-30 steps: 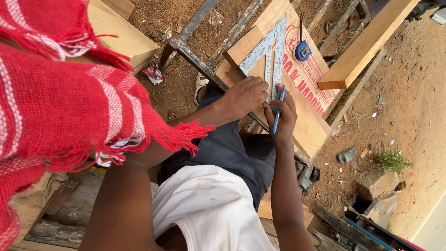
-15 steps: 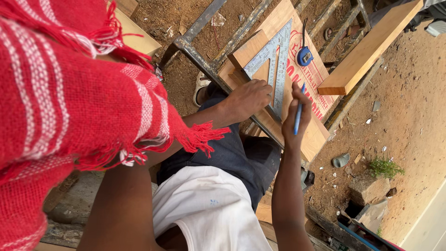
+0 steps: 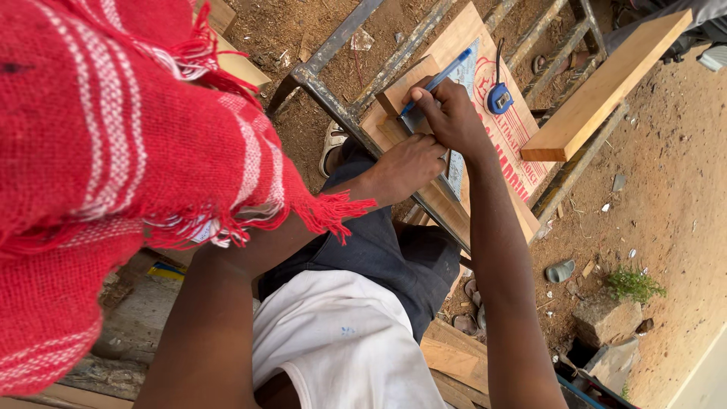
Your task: The person marks a wood plank by hand using a pen and a speed square, making several measurements and drawing lines on the surface.
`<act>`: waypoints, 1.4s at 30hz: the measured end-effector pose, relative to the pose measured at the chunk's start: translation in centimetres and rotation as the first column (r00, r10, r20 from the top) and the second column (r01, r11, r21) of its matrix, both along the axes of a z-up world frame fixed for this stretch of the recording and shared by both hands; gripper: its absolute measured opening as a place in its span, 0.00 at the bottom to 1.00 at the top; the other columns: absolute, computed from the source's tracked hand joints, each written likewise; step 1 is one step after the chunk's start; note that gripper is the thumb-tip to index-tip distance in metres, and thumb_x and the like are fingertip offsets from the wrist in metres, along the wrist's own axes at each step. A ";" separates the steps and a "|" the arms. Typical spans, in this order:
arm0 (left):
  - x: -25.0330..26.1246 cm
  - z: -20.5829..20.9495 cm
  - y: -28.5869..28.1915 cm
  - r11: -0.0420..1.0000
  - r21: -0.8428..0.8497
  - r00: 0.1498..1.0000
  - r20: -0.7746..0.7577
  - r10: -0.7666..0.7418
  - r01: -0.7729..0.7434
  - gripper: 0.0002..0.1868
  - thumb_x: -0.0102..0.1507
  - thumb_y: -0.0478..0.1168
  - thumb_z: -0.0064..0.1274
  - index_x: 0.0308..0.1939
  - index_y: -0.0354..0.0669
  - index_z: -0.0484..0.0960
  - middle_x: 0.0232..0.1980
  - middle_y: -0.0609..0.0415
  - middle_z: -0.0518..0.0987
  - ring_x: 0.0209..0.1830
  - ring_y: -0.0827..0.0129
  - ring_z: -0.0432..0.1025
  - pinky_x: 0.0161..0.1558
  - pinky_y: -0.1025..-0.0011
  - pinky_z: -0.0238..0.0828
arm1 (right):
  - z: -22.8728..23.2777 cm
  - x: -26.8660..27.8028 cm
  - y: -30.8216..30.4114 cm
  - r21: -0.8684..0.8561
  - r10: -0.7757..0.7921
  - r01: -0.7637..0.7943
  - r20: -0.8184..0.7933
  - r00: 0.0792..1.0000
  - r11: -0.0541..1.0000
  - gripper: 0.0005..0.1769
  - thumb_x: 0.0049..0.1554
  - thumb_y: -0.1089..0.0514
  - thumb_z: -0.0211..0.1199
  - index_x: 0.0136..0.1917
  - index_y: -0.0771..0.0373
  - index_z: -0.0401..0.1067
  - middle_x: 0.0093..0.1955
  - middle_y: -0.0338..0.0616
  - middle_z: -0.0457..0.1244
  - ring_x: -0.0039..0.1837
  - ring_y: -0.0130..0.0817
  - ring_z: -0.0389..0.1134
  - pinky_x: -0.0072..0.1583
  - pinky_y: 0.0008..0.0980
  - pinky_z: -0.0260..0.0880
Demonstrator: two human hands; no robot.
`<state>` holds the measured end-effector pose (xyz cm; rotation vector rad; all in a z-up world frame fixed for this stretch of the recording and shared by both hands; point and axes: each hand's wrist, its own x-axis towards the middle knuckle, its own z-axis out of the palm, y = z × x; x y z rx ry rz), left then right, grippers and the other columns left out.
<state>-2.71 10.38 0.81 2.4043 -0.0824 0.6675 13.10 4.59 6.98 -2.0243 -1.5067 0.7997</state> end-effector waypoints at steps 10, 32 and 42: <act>1.1 0.0 -2.2 0.999 0.013 0.999 -0.029 -0.029 0.030 0.07 0.53 0.32 0.54 0.34 0.38 0.84 0.41 0.51 0.75 0.50 0.60 0.71 0.57 0.62 0.69 | 0.0 3.9 -0.1 0.072 0.117 -0.146 0.310 0.943 0.987 0.20 0.72 0.46 0.58 0.52 0.65 0.78 0.44 0.52 0.67 0.46 0.44 0.66 0.49 0.44 0.65; -3.0 5.1 1.2 0.916 -0.390 0.995 0.040 -0.087 0.096 0.13 0.64 0.26 0.52 0.51 0.34 0.84 0.49 0.47 0.80 0.55 0.55 0.74 0.57 0.60 0.72 | 4.2 13.1 -10.5 0.419 -0.419 0.375 0.014 0.908 0.827 0.14 0.77 0.53 0.58 0.65 0.65 0.74 0.59 0.46 0.72 0.63 0.40 0.74 0.65 0.42 0.74; -12.1 8.1 7.1 0.814 -0.473 0.901 0.089 0.426 -0.338 0.07 0.74 0.26 0.63 0.54 0.29 0.82 0.50 0.46 0.79 0.48 0.69 0.75 0.50 0.74 0.74 | -3.9 1.7 -4.7 -0.054 -0.195 0.227 0.345 0.918 0.972 0.75 0.42 0.19 0.78 0.80 0.66 0.44 0.81 0.67 0.41 0.81 0.62 0.43 0.76 0.64 0.38</act>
